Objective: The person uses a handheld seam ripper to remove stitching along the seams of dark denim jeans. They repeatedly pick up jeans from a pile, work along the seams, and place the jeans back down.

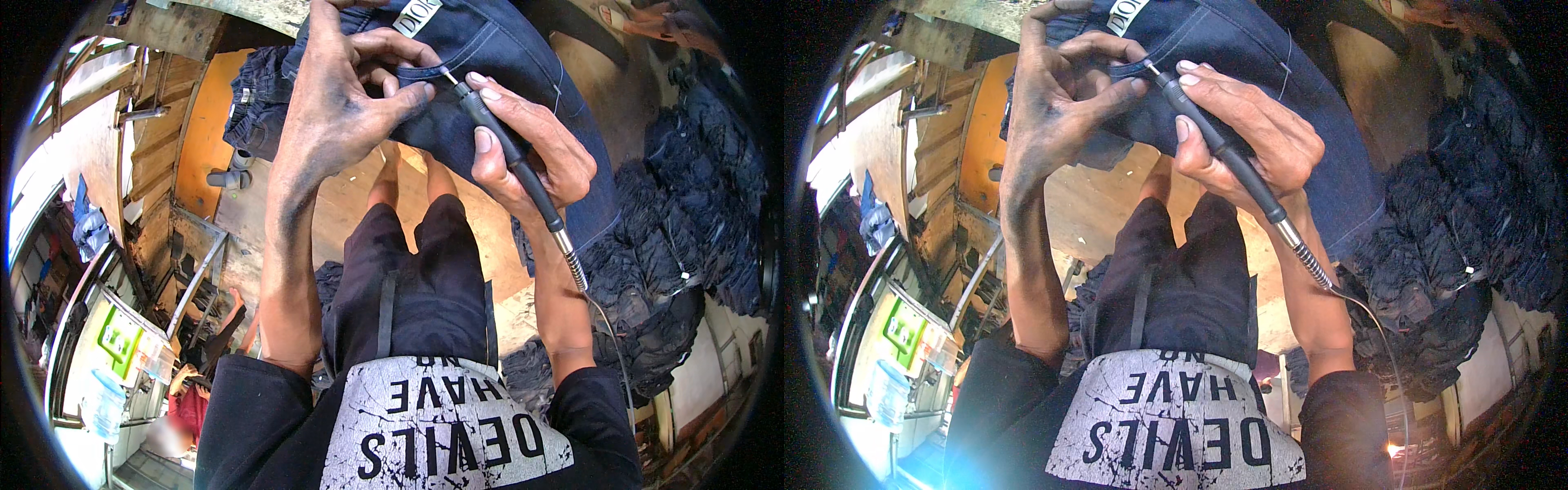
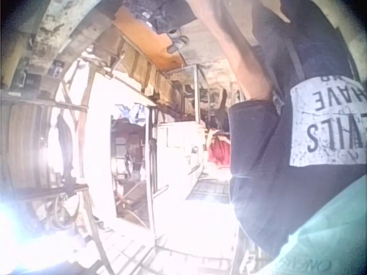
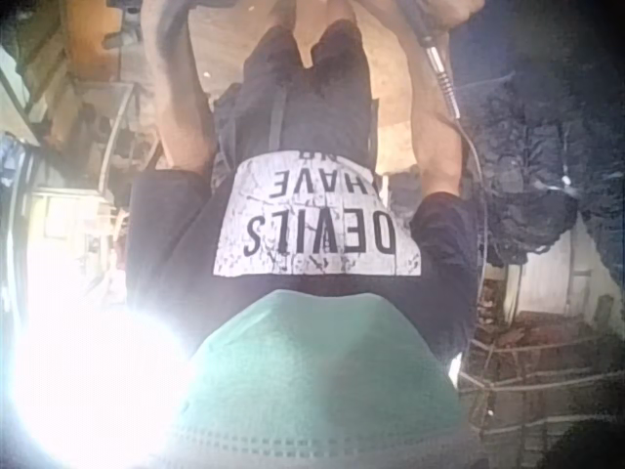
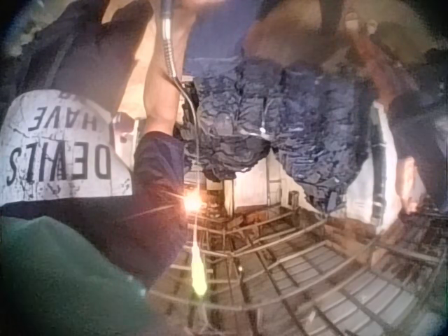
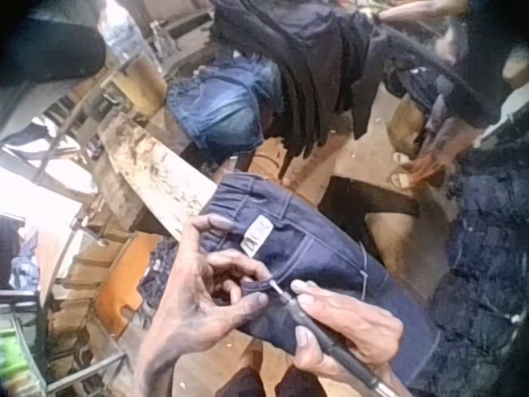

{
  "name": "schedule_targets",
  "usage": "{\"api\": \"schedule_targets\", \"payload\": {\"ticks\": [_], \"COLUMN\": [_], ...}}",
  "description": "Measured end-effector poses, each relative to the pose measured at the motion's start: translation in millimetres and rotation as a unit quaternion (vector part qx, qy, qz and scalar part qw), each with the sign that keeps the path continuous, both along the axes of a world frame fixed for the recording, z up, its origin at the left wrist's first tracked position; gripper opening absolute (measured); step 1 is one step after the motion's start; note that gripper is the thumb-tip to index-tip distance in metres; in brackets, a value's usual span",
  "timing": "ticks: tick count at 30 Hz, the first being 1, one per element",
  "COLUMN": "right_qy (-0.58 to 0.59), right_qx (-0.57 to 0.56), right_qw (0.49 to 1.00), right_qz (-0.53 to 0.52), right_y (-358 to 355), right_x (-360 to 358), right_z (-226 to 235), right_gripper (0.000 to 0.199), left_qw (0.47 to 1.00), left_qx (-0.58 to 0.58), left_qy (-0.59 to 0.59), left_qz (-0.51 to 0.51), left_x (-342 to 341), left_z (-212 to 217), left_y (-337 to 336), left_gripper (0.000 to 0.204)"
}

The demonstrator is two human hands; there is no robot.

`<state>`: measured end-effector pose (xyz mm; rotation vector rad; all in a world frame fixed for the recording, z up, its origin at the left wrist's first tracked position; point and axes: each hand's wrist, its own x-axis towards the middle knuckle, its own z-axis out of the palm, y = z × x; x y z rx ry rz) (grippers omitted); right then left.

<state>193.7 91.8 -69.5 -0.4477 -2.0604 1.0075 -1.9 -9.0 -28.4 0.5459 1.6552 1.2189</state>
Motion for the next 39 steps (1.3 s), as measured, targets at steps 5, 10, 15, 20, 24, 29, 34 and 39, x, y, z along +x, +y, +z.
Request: {"api": "schedule_targets", "payload": {"ticks": [5,10,15,20,24,29,34,39], "right_qy": [-0.013,0.004,-0.018,-0.022,-0.028,-0.019,-0.009,-0.014], "right_qx": [-0.019,-0.015,-0.022,-0.033,-0.033,-0.022,-0.033,-0.057], "right_qw": [1.0,1.0,1.0,0.999,0.999,0.999,0.998,0.997], "right_qz": [0.005,-0.012,0.0,-0.006,-0.005,-0.029,-0.046,-0.056], "right_y": [-1.4,0.2,-1.7,-2.0,-0.9,-0.2,0.0,-0.5], "right_x": [2.3,0.2,3.0,2.9,2.8,-0.9,-3.7,-2.0], "right_z": [1.5,-2.0,0.3,0.8,1.7,-0.6,-2.9,-2.0], "right_gripper": [0.031,0.032,0.032,0.032,0.032,0.03,0.03,0.03], "left_qw": [1.0,0.999,0.999,0.995,0.99,0.989,0.986,0.988], "left_qx": [0.016,0.041,0.052,0.094,0.095,0.086,0.095,0.085], "left_qy": [-0.008,-0.014,0.004,-0.014,0.083,0.104,0.115,0.103], "left_qz": [0.001,0.0,-0.012,0.007,-0.061,-0.067,-0.071,-0.079], "left_x": [-0.5,-2.5,-3.6,-4.1,-9.0,-10.4,-11.3,-12.5], "left_z": [-3.0,-8.7,-13.3,-14.6,-21.1,-26.7,-28.9,-25.4], "left_y": [-0.1,-3.9,-3.7,-8.6,-10.3,-13.3,-12.7,-11.6], "left_gripper": [0.082,0.081,0.083,0.073,0.081,0.079,0.079,0.077]}}
